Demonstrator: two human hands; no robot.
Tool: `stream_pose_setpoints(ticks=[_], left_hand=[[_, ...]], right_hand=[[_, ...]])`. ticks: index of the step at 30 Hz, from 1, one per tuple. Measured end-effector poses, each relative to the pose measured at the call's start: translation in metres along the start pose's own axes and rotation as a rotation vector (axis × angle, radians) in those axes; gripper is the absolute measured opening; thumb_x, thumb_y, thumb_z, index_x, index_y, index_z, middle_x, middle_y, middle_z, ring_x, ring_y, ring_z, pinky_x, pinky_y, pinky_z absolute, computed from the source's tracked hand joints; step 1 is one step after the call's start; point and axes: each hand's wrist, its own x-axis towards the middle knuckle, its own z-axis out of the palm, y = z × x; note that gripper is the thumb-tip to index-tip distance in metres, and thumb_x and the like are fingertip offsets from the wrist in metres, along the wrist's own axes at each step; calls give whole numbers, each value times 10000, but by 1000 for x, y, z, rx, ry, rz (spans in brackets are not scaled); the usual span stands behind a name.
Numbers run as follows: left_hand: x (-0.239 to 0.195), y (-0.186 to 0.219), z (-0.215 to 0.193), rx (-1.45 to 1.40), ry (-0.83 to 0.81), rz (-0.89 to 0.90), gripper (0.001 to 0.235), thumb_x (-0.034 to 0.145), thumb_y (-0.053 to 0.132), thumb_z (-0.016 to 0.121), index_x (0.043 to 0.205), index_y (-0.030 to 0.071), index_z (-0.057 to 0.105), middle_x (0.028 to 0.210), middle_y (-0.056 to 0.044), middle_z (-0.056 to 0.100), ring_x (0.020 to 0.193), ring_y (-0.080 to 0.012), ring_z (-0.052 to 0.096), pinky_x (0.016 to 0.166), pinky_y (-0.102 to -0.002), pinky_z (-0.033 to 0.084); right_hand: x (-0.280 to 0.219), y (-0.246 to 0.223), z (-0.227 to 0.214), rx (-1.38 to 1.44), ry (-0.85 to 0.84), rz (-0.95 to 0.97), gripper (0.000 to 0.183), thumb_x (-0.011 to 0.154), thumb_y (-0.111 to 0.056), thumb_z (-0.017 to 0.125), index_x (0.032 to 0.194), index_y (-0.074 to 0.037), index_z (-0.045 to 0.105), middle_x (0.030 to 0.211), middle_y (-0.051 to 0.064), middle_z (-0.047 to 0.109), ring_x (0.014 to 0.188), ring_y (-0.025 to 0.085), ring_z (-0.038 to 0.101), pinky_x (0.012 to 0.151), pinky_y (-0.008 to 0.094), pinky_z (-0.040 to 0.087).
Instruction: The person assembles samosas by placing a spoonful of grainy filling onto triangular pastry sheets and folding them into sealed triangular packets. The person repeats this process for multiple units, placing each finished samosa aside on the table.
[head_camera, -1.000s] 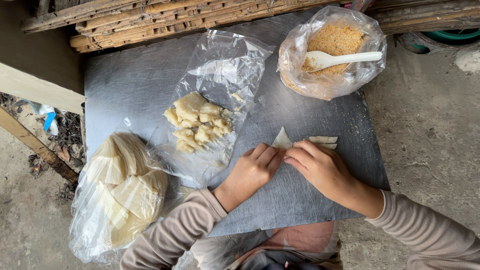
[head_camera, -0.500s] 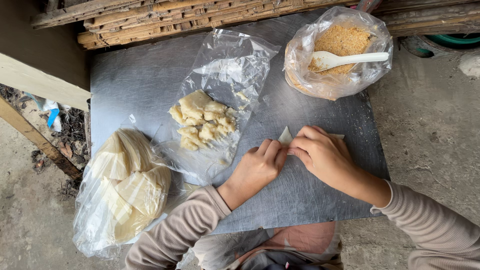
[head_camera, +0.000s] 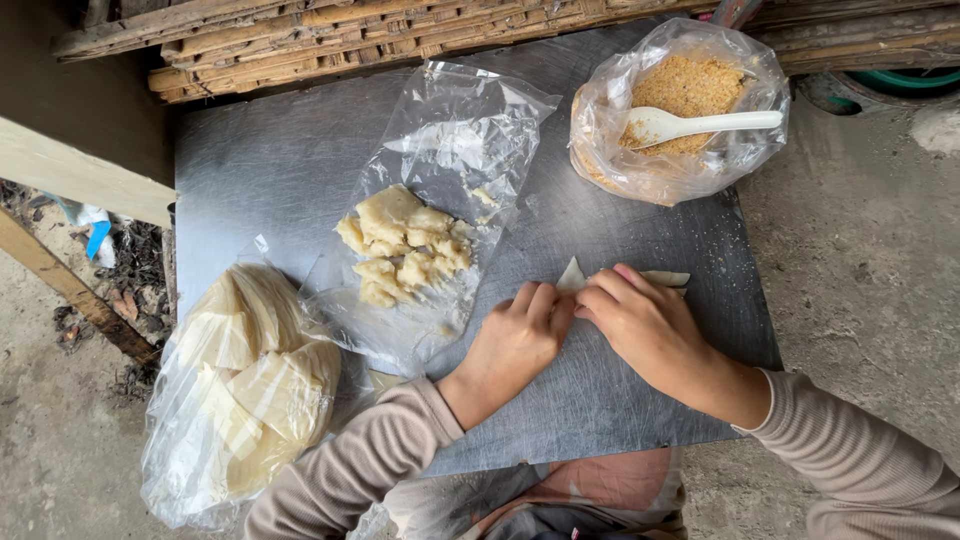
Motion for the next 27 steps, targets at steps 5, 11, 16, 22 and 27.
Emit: stream_pose_setpoints(ticks=[5,11,16,22,27], left_hand=[[-4,6,2,19,-40,-1,208,817,100,673,1012,30,685,961,-58,591,916,-185,633,651,-290,564],[8,5,-7,118,27,36,257,774,136,669,998,15,700,1035,-104,628,1028,-208,654,590,-262,540],[6,4,-6,148,-35,53,214,801,94,695,992,1,712,1007,-89,608,989,-179,632,578,-248,526],[4,-2,-3,33,-41,11,260,784,85,702,1030,5,724,972,-62,599,915,-175,615,646,-276,560],[6,-10,-2,-48,28,-23,281,817,95,694,1081,2,723,1008,-59,611,958,-189,628,687,-282,575]], right_hand=[[-1,-2,-2,64,20,40,85,808,5,732,860,6,664,905,90,592,799,215,657,649,334,564],[0,-1,-4,157,51,72,177,778,41,712,950,1,709,921,73,635,848,223,676,735,342,573],[-4,-3,0,137,95,42,270,796,-45,758,1040,45,684,1000,102,685,900,236,685,784,358,575],[-1,0,5,98,34,55,128,836,-43,751,924,3,670,907,82,657,857,215,681,753,328,585],[-3,0,7,64,66,44,78,852,-31,722,918,-2,692,926,73,649,865,210,674,746,329,578]])
